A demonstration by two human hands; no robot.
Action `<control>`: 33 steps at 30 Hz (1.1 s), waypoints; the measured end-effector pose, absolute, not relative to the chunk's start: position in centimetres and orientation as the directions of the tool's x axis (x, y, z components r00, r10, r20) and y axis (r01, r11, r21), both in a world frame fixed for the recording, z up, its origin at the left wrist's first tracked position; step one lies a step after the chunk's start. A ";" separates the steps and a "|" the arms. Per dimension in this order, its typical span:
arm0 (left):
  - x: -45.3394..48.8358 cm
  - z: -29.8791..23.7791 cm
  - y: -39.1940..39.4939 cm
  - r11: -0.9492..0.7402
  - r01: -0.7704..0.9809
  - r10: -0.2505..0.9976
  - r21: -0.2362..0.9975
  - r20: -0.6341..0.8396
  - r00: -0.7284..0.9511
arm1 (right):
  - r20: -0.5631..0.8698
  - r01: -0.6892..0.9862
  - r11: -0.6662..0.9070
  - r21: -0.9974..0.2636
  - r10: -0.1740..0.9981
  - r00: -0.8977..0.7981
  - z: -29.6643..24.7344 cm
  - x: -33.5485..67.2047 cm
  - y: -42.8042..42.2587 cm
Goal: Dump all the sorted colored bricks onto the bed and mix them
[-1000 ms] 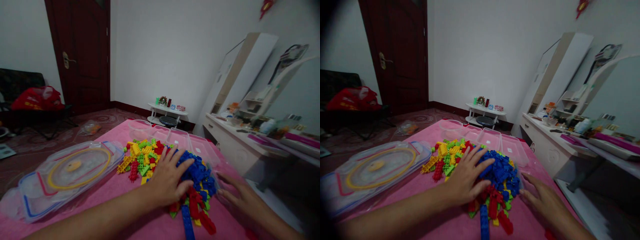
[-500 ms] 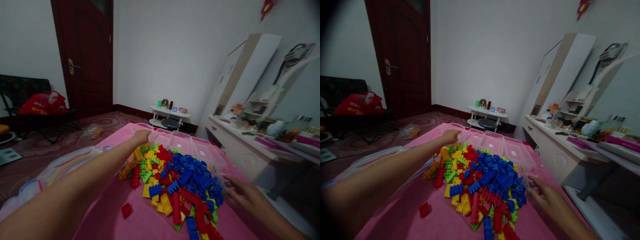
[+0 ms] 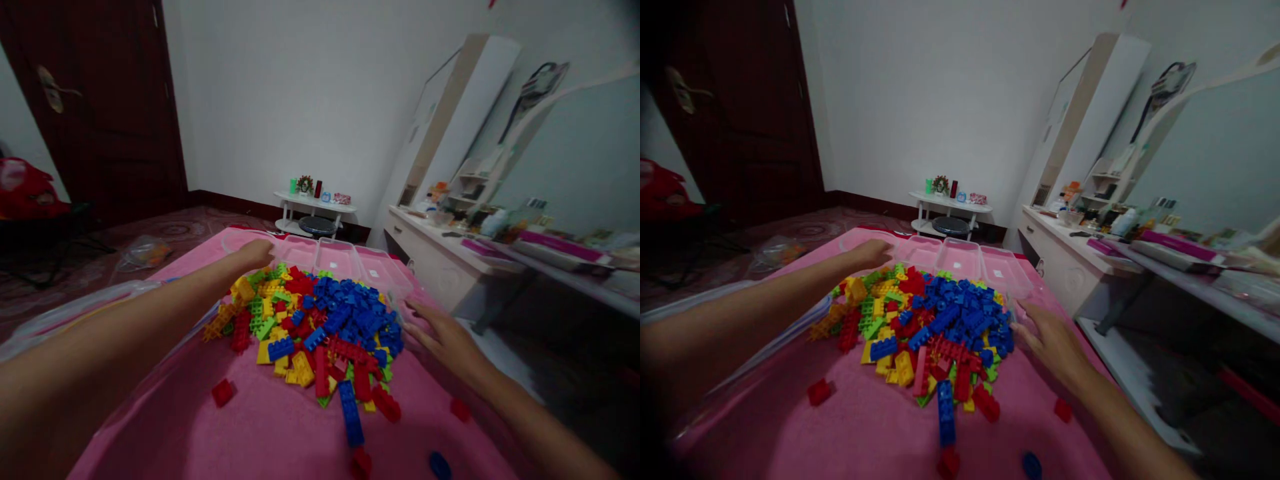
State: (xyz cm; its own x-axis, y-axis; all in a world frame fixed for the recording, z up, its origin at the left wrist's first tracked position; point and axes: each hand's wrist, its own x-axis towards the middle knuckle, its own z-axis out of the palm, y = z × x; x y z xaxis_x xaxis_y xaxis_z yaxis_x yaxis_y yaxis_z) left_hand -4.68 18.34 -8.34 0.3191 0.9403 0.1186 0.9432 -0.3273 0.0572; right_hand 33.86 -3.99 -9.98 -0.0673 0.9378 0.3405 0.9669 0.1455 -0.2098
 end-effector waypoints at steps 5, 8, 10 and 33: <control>-5.4 -8.7 14.7 -0.579 0.808 0.768 0.106 0.403 0.497 | 0.332 0.994 -0.097 -0.049 0.937 0.108 -8.6 35.0 -11.0; -4.9 -9.3 9.8 -0.715 0.683 0.661 0.149 0.462 0.591 | 0.228 0.974 -0.222 -0.038 0.947 0.225 -10.2 36.0 -15.4; -4.2 -9.9 5.8 -0.765 0.619 0.615 0.178 0.485 0.621 | 0.206 0.980 -0.183 -0.080 0.959 0.196 -12.6 36.2 -17.3; 0.3 -10.2 3.3 -0.702 0.702 0.673 0.120 0.433 0.599 | 0.512 0.884 0.238 -0.403 0.859 0.002 -14.7 20.5 -2.1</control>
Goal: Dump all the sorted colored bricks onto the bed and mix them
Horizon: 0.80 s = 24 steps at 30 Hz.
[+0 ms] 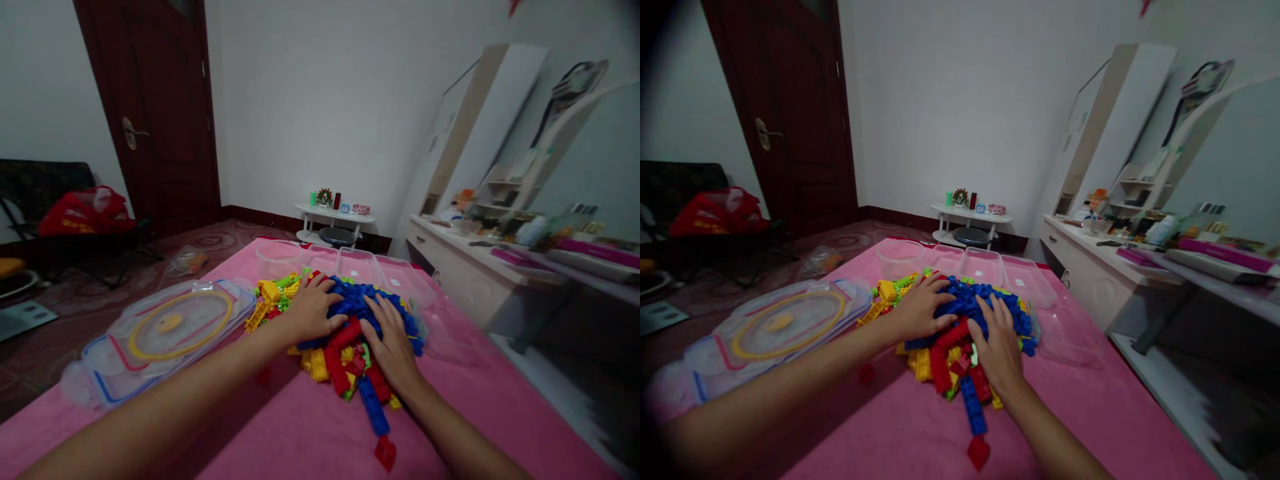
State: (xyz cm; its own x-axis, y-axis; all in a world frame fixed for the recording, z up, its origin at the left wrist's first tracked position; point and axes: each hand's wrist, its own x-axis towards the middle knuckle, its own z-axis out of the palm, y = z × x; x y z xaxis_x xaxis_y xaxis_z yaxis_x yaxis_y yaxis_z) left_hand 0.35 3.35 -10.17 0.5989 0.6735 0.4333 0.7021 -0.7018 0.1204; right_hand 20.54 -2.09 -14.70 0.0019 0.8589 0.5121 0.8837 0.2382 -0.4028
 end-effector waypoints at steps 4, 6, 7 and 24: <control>-3.6 -10.0 5.2 -0.659 0.740 0.711 0.132 0.428 0.557 | 0.412 0.900 0.232 -0.370 0.909 -0.065 -12.0 16.3 -0.1; -5.2 -10.2 6.1 -0.630 0.758 0.736 0.170 0.441 0.513 | 0.369 0.902 0.248 -0.353 0.923 -0.109 -11.0 14.4 0.6; -5.8 -10.4 6.4 -0.611 0.767 0.752 0.195 0.445 0.486 | 0.357 0.901 0.267 -0.343 0.924 -0.138 -10.6 13.5 0.9; 1.5 -10.5 7.7 -0.476 0.837 0.873 0.269 0.256 0.414 | 0.474 0.953 0.069 -0.295 0.876 0.083 -11.8 22.2 2.1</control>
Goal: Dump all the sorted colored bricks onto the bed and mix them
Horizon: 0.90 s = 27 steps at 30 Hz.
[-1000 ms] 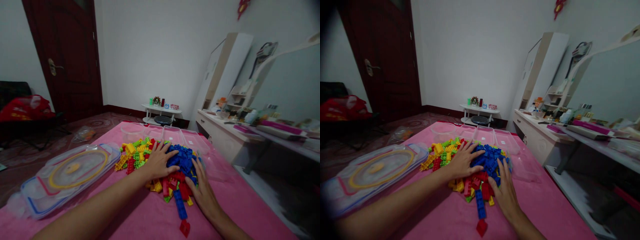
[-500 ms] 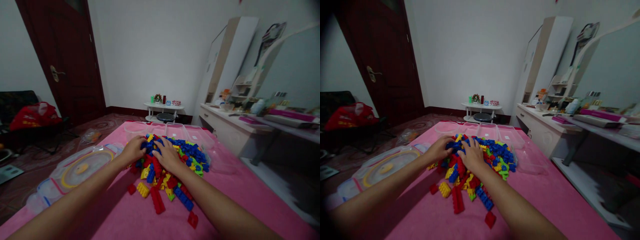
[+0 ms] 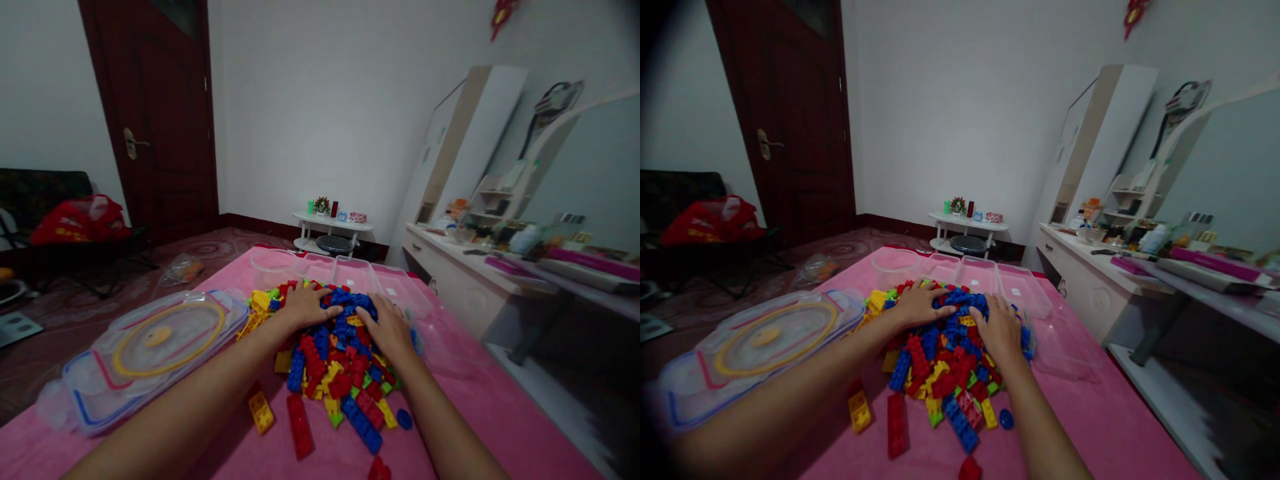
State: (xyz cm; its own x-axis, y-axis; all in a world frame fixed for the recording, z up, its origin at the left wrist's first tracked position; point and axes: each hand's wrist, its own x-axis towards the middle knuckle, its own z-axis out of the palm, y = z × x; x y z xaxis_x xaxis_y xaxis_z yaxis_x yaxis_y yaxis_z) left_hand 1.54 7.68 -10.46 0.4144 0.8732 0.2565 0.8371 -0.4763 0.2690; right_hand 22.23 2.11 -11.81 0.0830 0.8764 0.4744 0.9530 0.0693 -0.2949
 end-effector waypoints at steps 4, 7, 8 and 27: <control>1.7 -10.8 7.3 -0.536 0.806 0.839 0.251 0.267 0.475 | 0.379 0.916 0.095 -0.389 0.923 0.065 -13.2 21.0 2.9; 0.8 -10.4 6.7 -0.628 0.745 0.777 0.226 0.244 0.581 | 0.380 0.854 0.231 -0.466 0.924 -0.043 -12.7 19.2 2.8; 0.4 -10.1 6.3 -0.668 0.714 0.744 0.211 0.239 0.625 | 0.380 0.827 0.278 -0.489 0.921 -0.085 -12.4 18.7 2.5; -7.1 -12.9 -4.4 -0.521 0.834 0.849 0.182 0.213 0.484 | 0.215 0.847 -0.022 -0.532 0.964 0.159 -15.0 27.3 -7.4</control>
State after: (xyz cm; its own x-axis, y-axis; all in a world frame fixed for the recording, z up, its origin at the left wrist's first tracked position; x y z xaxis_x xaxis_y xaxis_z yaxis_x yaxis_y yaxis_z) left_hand -7.13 -4.38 -12.86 0.4843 0.8486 0.2128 0.8336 -0.5214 0.1821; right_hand 27.31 -7.35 -15.02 0.1595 0.9636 0.2147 0.8466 -0.0217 -0.5317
